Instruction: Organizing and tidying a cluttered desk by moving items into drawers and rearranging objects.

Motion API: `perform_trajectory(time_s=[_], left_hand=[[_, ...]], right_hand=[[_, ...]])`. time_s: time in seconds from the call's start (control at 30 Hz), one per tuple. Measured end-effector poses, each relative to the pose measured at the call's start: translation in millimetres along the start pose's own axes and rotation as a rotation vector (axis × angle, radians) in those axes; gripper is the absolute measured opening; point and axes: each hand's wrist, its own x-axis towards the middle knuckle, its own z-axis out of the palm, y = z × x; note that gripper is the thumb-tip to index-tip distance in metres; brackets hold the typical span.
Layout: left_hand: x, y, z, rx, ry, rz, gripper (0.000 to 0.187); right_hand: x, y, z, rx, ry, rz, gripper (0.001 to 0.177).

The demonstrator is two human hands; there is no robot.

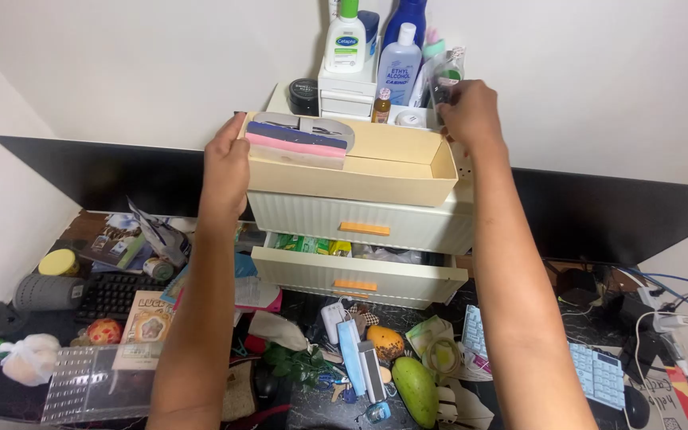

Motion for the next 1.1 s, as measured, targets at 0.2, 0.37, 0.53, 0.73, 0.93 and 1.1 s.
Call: perform_trajectory(time_s=[0.2, 0.37, 0.53, 0.73, 0.93, 1.1], left_hand=[[-3, 13, 19, 0.093, 0.023, -0.068, 0.052], [1, 8, 19, 0.21, 0.021, -0.02, 0.051], [5, 5, 18, 0.247, 0.0, -0.024, 0.049], [12, 3, 20, 0.229, -0.004, -0.038, 0.048], [23, -6, 24, 0.208, 0.011, -0.028, 0.046], [26, -8, 28, 0.256, 0.043, 0.018, 0.046]], right_hand=[[29, 33, 22, -0.222, 0.048, -0.129, 0.032], [37, 40, 31, -0.257, -0.027, -0.042, 0.035], [28, 29, 29, -0.262, -0.045, -0.026, 0.035], [1, 15, 22, -0.246, 0.067, -0.045, 0.029], [-2, 34, 30, -0.147, 0.153, -0.156, 0.021], [-1, 39, 36, -0.033, 0.175, -0.265, 0.019]])
